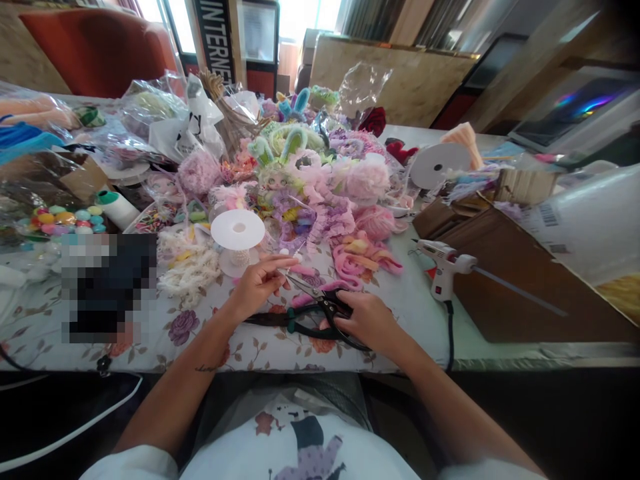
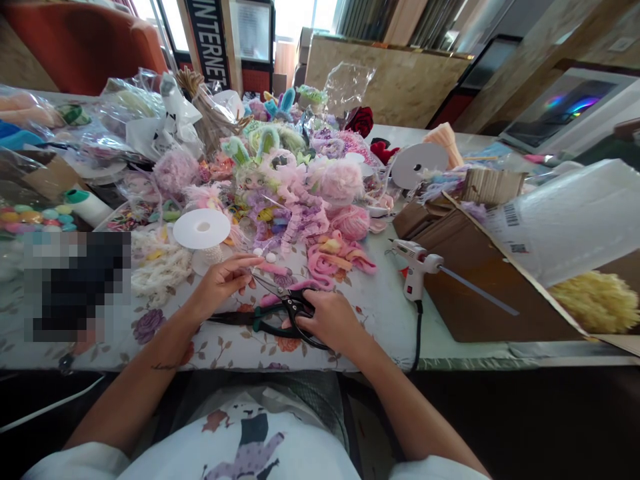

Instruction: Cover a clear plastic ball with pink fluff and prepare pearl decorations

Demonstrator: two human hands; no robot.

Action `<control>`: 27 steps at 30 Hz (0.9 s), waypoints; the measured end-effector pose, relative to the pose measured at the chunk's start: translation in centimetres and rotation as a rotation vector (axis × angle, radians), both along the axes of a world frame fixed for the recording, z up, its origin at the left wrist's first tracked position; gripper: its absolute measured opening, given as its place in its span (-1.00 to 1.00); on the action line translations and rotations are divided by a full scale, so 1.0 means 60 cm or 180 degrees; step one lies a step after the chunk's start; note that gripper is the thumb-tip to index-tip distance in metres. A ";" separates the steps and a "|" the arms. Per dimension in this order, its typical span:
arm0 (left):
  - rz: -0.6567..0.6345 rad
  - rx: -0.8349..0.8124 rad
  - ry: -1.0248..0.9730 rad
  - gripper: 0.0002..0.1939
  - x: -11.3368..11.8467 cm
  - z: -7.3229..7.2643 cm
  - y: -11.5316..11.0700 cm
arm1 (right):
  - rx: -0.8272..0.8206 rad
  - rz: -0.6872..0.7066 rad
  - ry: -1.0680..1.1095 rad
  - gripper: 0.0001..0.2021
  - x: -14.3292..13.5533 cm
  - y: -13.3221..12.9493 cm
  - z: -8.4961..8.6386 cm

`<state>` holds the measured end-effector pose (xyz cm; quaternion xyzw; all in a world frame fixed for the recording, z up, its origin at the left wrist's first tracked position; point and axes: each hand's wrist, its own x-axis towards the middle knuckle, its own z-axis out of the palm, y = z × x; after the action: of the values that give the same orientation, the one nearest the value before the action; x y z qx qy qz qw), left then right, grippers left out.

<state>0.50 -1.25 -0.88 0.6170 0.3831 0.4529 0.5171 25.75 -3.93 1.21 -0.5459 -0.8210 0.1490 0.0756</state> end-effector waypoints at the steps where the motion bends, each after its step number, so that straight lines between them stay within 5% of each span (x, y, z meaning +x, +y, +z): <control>1: 0.0001 0.0006 0.0023 -0.63 0.000 0.001 0.000 | -0.0004 -0.0006 0.0009 -0.83 0.000 0.000 0.000; 21: -0.0181 0.0100 0.0456 -0.58 -0.003 0.003 -0.006 | -0.0314 0.0053 0.0366 -0.73 0.006 0.003 -0.002; 27: 0.0553 -0.0241 -0.0013 -0.55 -0.006 0.002 0.006 | -0.0233 -0.0229 0.0443 -0.70 0.040 0.005 0.010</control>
<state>0.17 -0.88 -0.76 0.5605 0.4510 0.4825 0.4997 28.12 -3.62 1.83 -0.5658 -0.7876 0.2137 0.1178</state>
